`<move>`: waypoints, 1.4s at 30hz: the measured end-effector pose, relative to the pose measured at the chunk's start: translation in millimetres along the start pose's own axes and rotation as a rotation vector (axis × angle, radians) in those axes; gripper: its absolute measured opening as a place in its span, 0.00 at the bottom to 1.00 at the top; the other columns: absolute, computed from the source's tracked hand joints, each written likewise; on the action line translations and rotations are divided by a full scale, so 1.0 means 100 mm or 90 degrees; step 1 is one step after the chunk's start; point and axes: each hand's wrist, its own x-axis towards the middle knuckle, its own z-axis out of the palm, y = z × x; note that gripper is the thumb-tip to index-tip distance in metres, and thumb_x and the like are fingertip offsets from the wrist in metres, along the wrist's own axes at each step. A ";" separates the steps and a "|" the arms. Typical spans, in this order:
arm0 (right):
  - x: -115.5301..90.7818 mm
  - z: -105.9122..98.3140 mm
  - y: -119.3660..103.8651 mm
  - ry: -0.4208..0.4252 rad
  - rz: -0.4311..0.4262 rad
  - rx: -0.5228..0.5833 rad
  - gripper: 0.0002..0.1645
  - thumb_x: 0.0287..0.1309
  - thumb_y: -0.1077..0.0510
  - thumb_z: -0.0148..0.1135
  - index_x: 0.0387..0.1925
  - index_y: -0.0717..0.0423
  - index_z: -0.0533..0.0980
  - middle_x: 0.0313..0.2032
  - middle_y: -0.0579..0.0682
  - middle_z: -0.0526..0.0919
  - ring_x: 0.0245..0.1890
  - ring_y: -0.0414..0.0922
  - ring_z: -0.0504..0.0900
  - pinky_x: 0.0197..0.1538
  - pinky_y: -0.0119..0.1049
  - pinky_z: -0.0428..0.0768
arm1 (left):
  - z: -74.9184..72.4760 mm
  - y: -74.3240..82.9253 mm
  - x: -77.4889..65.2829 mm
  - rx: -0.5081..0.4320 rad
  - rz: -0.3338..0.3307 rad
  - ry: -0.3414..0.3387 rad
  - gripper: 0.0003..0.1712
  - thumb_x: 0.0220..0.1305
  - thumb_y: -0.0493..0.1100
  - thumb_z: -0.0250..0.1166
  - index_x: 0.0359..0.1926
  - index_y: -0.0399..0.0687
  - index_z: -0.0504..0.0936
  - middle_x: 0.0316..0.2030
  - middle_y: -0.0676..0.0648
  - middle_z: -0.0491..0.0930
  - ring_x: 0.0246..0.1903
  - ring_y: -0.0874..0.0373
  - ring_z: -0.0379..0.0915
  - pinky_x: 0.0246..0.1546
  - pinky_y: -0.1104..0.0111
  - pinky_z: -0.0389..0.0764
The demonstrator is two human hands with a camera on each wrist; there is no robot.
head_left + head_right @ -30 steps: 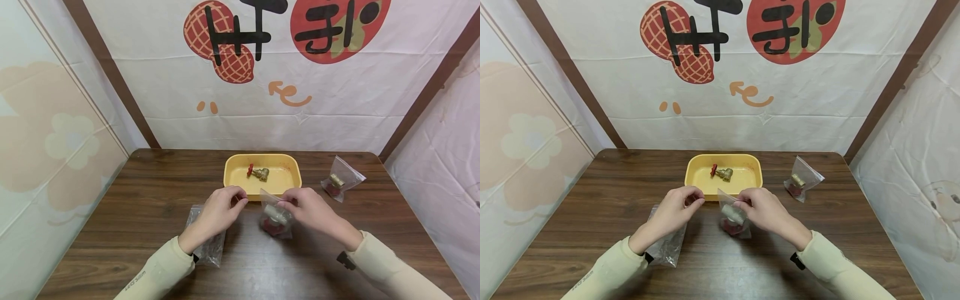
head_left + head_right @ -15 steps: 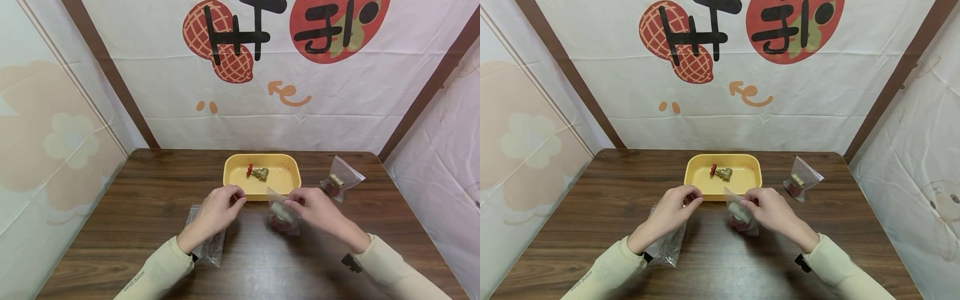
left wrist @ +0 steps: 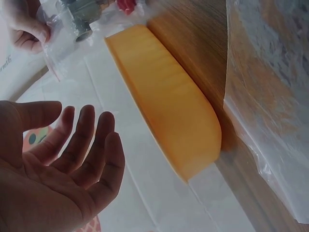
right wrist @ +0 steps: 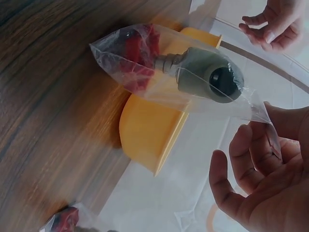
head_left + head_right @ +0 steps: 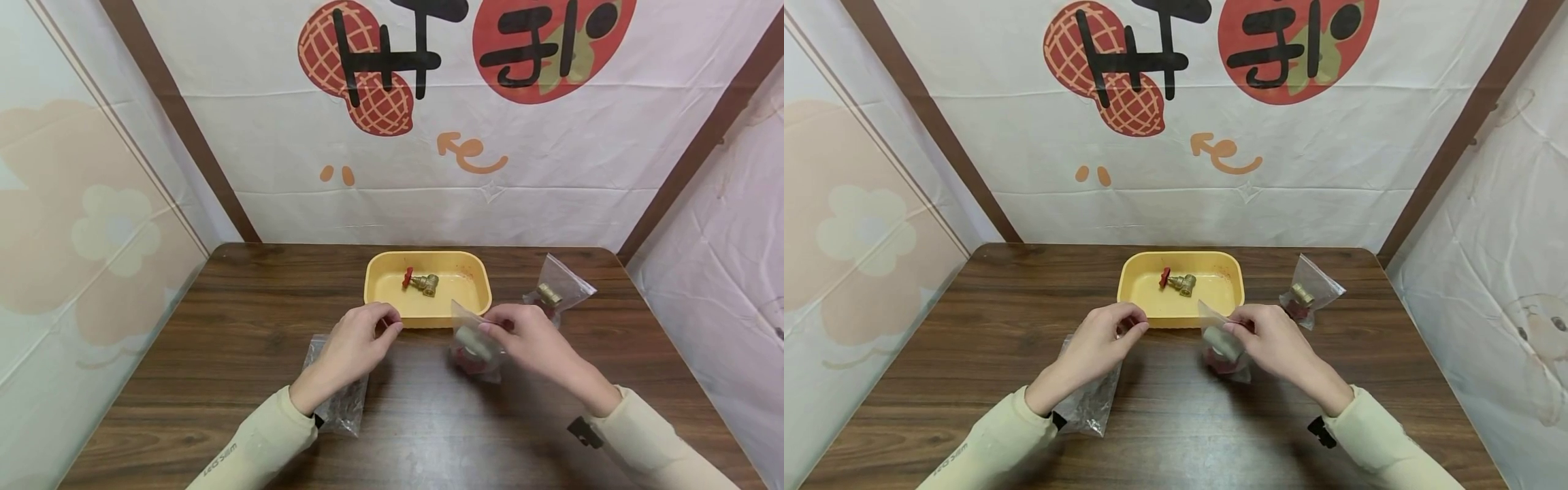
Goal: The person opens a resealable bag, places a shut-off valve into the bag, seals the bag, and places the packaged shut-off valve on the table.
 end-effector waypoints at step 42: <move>-0.02 -0.42 0.45 0.089 0.085 -0.105 0.04 0.68 0.62 0.69 0.36 0.57 0.87 0.27 0.45 0.84 0.24 0.43 0.73 0.27 0.36 0.71 | 0.00 0.09 -0.06 -0.034 0.001 0.000 0.06 0.69 0.40 0.71 0.35 0.56 0.84 0.31 0.61 0.79 0.29 0.65 0.72 0.33 0.67 0.77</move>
